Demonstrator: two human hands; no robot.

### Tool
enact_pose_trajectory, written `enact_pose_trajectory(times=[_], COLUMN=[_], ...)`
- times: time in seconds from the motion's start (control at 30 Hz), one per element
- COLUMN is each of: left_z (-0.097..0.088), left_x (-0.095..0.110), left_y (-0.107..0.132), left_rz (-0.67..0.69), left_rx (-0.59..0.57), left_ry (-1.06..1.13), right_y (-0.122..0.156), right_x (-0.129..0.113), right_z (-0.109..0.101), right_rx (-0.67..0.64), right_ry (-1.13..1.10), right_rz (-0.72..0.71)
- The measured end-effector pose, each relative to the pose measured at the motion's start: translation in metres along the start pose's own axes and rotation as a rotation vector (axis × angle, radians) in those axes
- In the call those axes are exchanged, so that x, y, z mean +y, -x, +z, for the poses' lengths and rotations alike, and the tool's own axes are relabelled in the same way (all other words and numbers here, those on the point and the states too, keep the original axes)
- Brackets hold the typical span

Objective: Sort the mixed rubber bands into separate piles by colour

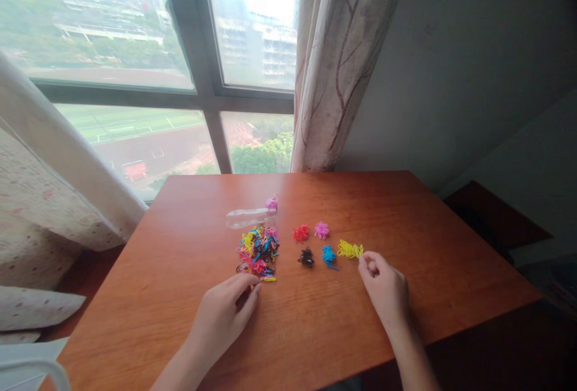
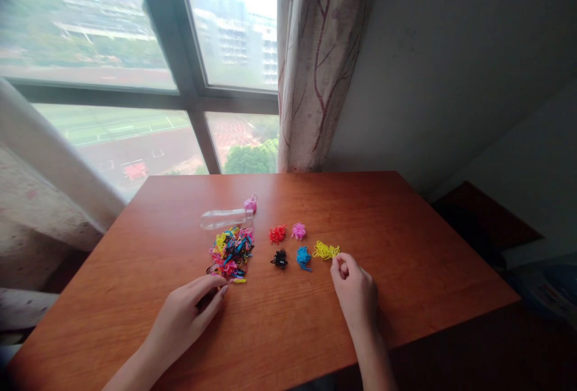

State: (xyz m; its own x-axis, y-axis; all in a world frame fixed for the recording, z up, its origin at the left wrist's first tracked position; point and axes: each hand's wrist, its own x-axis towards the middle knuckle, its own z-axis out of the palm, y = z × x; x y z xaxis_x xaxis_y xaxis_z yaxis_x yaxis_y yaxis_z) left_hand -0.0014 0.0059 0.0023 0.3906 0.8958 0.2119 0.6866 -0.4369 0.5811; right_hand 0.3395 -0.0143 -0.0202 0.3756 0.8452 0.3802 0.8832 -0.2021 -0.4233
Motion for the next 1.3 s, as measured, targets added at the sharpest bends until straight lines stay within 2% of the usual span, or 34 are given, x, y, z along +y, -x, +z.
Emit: enact_pose_trajectory(times=[0.13, 0.27, 0.37, 0.6, 0.87, 1.03, 1.3], left_z=[0.001, 0.001, 0.001, 0.003, 0.004, 0.003, 0.004], left_x=[0.0, 0.0, 0.0, -0.002, -0.001, 0.002, 0.003], left_y=[0.0, 0.0, 0.001, 0.003, 0.001, -0.001, -0.001], left_rz=[-0.002, -0.013, -0.013, -0.023, -0.048, -0.019, 0.005], left_rx=[0.005, -0.006, -0.008, -0.01, -0.031, -0.006, 0.02], left_ry=[0.005, 0.004, -0.002, 0.001, -0.056, -0.099, -0.144], right_y=[-0.001, 0.005, 0.015, 0.042, 0.053, 0.052, 0.054], right_x=[-0.002, -0.015, -0.034, -0.09, -0.134, -0.142, -0.14], right_z=[0.001, -0.003, -0.004, 0.013, 0.027, 0.027, 0.026], right_rx=[-0.08, -0.035, -0.053, -0.229, -0.351, -0.357, -0.379], right_ry=[-0.005, -0.039, -0.12, -0.311, -0.359, -0.293, -0.314], right_rz=[-0.003, 0.002, -0.051, -0.222, -0.33, -0.344, -0.334])
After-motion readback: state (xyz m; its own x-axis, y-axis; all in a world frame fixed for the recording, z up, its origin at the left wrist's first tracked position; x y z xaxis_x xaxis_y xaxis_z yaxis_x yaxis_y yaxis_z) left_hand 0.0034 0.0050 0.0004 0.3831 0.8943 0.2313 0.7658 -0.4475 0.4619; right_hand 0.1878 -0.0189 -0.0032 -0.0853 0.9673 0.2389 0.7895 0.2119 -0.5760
